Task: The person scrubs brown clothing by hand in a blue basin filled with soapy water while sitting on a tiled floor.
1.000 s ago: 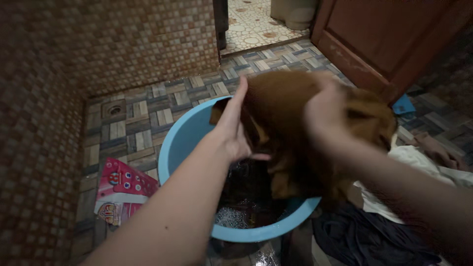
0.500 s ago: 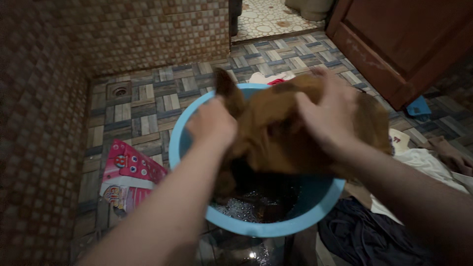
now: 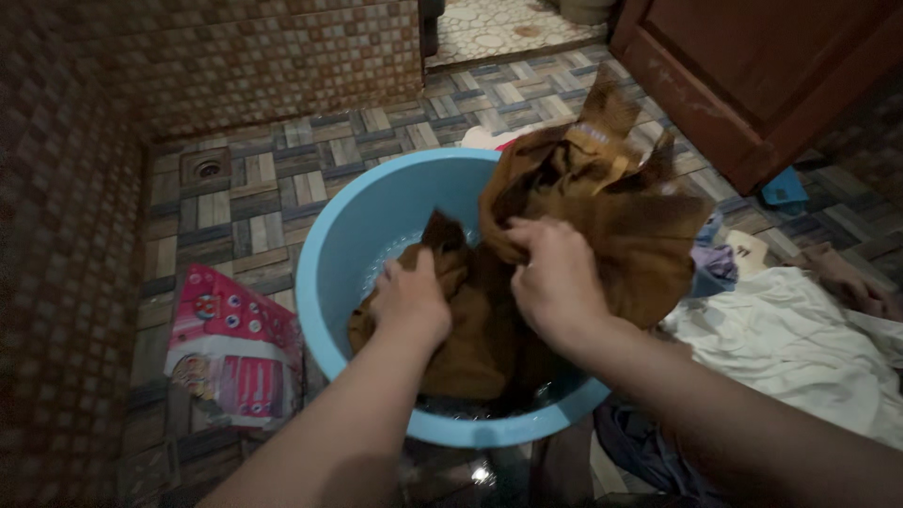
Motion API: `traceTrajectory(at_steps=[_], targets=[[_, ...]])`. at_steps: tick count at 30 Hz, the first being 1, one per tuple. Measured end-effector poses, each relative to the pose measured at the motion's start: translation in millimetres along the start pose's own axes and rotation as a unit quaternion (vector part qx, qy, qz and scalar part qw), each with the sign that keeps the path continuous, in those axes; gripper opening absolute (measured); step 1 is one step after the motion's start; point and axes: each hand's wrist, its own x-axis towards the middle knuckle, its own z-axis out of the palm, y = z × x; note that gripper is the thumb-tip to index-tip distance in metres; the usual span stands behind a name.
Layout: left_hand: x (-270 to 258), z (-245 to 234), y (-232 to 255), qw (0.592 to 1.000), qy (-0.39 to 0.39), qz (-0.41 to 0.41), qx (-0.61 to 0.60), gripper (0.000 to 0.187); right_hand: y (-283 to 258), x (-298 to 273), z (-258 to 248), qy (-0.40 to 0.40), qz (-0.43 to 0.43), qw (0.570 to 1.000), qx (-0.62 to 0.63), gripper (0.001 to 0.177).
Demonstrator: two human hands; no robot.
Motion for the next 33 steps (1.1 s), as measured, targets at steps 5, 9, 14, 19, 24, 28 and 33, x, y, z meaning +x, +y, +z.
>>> traceTrajectory(at_steps=[5, 9, 14, 19, 24, 28, 33], targets=[[-5.2, -62.6, 25.7, 0.995, -0.074, 0.038, 0.055, 0.165, -19.7, -6.8, 32.3, -0.293, 0.200, 0.923, 0.153, 0.042], [-25.3, -65.2, 36.2, 0.951, -0.117, 0.237, 0.159, 0.176, -10.5, -1.4, 39.0, -0.450, 0.191, 0.863, 0.127, 0.020], [-27.7, -17.7, 8.9, 0.915, -0.175, 0.237, 0.276, 0.162, 0.6, -14.6, 45.0, -0.462, 0.078, 0.872, 0.141, 0.029], [-7.0, -9.1, 7.3, 0.910, -0.262, 0.163, 0.277, 0.153, -27.8, -9.4, 4.4, -0.455, 0.118, 0.882, 0.042, 0.053], [-11.8, -15.6, 9.4, 0.907, -0.289, 0.124, 0.279, 0.157, -39.2, 13.8, -18.2, -0.332, 0.064, 0.929, -0.152, 0.131], [-12.8, -19.9, 9.0, 0.888, -0.339, 0.092, 0.295, 0.160, -25.8, 30.7, 5.3, -0.531, 0.116, 0.817, -0.194, 0.147], [8.7, -1.3, 0.3, 0.873, -0.360, 0.092, 0.316, 0.161, 3.7, 30.8, 55.1, -0.651, 0.106, 0.735, -0.160, 0.168]])
